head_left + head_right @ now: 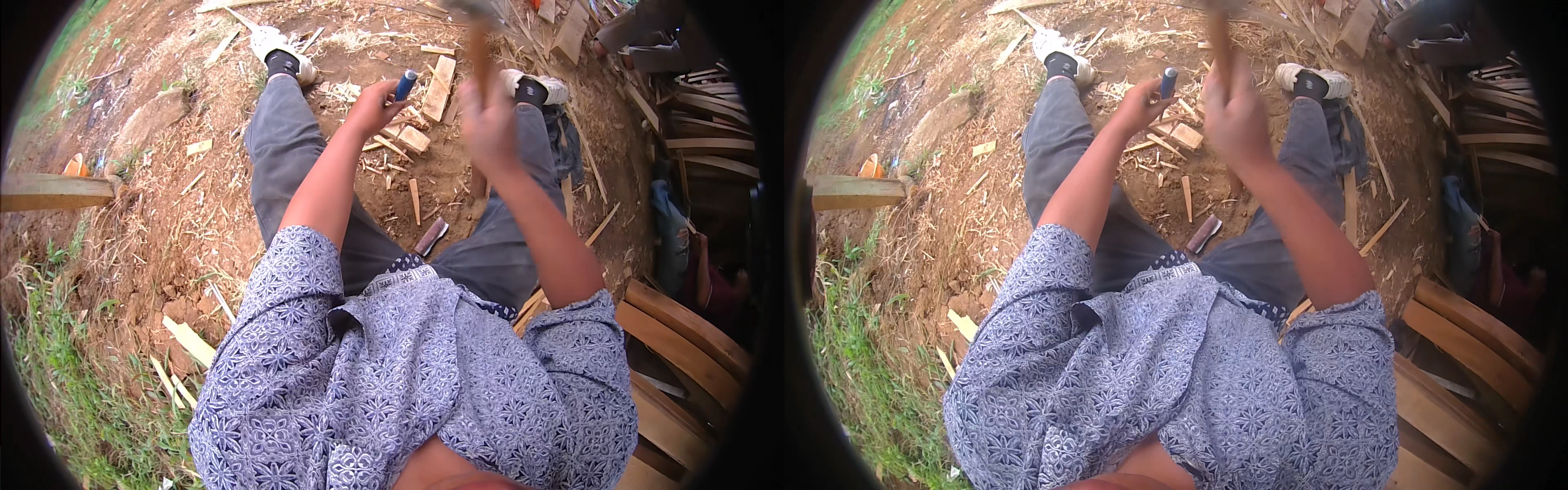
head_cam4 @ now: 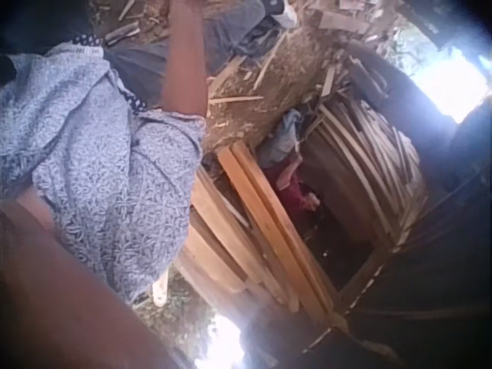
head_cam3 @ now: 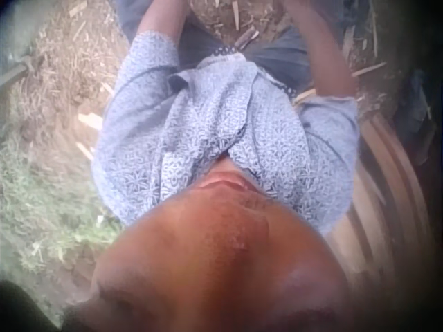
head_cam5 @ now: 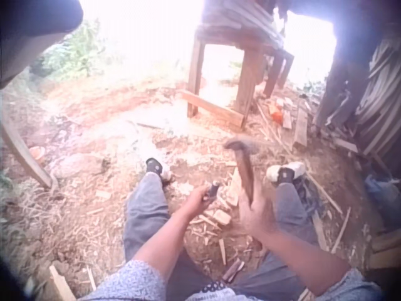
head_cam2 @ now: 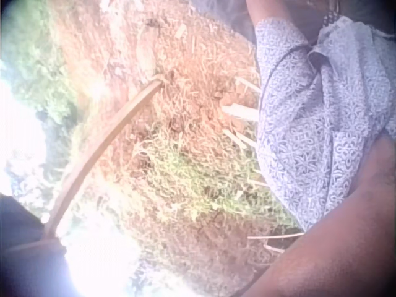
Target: The person sits on the ground and uses a chisel and hammer to carve a small piece of wood. They repeatedly strike the chisel to remove wood shavings, occasionally adjusting the wood's position. The task continues with consistent tool use throughout the clip.
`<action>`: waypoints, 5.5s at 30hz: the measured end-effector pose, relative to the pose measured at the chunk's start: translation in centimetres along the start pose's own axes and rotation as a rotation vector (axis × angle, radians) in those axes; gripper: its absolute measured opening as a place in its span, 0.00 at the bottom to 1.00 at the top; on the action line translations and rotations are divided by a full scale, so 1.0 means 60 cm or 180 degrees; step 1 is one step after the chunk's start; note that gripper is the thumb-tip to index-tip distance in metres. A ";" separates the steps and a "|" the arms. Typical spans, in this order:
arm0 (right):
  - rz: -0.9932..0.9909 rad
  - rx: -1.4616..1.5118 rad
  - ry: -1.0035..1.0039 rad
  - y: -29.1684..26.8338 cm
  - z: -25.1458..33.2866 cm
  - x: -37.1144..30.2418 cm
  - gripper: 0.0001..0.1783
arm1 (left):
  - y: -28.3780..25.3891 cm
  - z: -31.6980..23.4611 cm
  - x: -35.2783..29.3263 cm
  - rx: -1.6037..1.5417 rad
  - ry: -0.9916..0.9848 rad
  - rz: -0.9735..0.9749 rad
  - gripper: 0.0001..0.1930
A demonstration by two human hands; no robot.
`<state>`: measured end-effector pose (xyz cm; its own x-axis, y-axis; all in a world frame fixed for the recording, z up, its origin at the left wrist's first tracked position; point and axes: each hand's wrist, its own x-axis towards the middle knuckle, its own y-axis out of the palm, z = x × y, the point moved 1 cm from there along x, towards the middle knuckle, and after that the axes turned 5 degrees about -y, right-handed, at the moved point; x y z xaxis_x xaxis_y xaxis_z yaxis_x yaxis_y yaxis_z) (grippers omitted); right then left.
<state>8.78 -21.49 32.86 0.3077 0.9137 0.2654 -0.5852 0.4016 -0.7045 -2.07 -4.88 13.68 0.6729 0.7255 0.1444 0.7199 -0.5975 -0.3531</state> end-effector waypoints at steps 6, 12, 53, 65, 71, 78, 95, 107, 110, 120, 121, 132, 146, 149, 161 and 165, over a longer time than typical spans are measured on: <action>0.0105 0.0334 0.0174 -0.033 0.037 0.020 0.21 | -0.015 0.004 -0.017 0.0178 0.0046 -0.0081 0.12; 0.0406 -0.0665 -0.0184 0.007 -0.043 0.000 0.22 | 0.001 -0.016 0.002 -0.0099 0.0010 0.0218 0.13; 0.0565 0.1668 0.1811 0.059 -0.138 -0.118 0.29 | -0.029 0.015 -0.030 -0.0277 -0.0474 -0.0558 0.13; 0.0023 0.1333 0.0233 -0.080 0.011 0.009 0.27 | -0.015 -0.025 -0.010 0.0818 -0.0280 -0.0117 0.15; 0.0583 0.0020 0.0076 -0.005 -0.080 -0.002 0.28 | -0.007 -0.046 -0.008 0.0760 -0.0388 0.0099 0.17; -0.0124 0.0910 0.0179 -0.036 -0.024 0.001 0.20 | -0.007 -0.033 -0.010 0.0617 -0.0171 0.0000 0.16; 0.0118 0.0594 0.0306 0.003 -0.009 -0.005 0.27 | -0.012 -0.011 -0.017 0.0658 -0.0145 -0.0103 0.16; 0.0429 0.0486 0.0412 -0.003 -0.028 0.003 0.26 | -0.017 0.010 -0.022 0.0284 0.0008 -0.0322 0.15; 0.0109 0.0657 0.0655 -0.003 -0.006 -0.012 0.27 | -0.019 -0.015 -0.007 0.0604 -0.0196 -0.0124 0.15; 0.0441 0.0537 0.0524 0.019 -0.048 -0.011 0.26 | -0.011 -0.020 -0.014 0.0536 -0.0404 0.0020 0.15; 0.0859 0.0291 0.0510 0.015 -0.056 -0.004 0.26 | -0.007 -0.017 -0.013 0.0474 -0.0149 -0.0117 0.15; 0.0087 0.0712 0.0972 0.009 -0.068 -0.005 0.21 | -0.023 0.011 -0.012 0.0412 -0.0731 -0.0136 0.14; -0.0423 -0.0051 0.1874 0.217 -0.350 -0.202 0.30 | -0.081 0.019 -0.034 -0.3878 -0.1608 -0.1735 0.14; -0.0181 0.1567 0.1832 0.161 -0.257 -0.149 0.34 | -0.080 0.003 -0.052 -0.4257 -0.1603 -0.1666 0.11; 0.0955 0.3824 0.1612 0.032 -0.052 -0.159 0.22 | -0.069 -0.149 -0.139 -0.4548 -0.1217 -0.0873 0.10; 0.1007 0.4047 0.1259 0.003 -0.024 -0.186 0.22 | -0.089 -0.222 -0.160 -0.4249 -0.0871 -0.0716 0.10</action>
<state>6.33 -31.68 28.82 0.0995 0.9840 -0.1476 -0.8832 0.1557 0.4425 -10.09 -13.18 26.48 0.5790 0.7996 -0.1596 0.5277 -0.2183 0.8209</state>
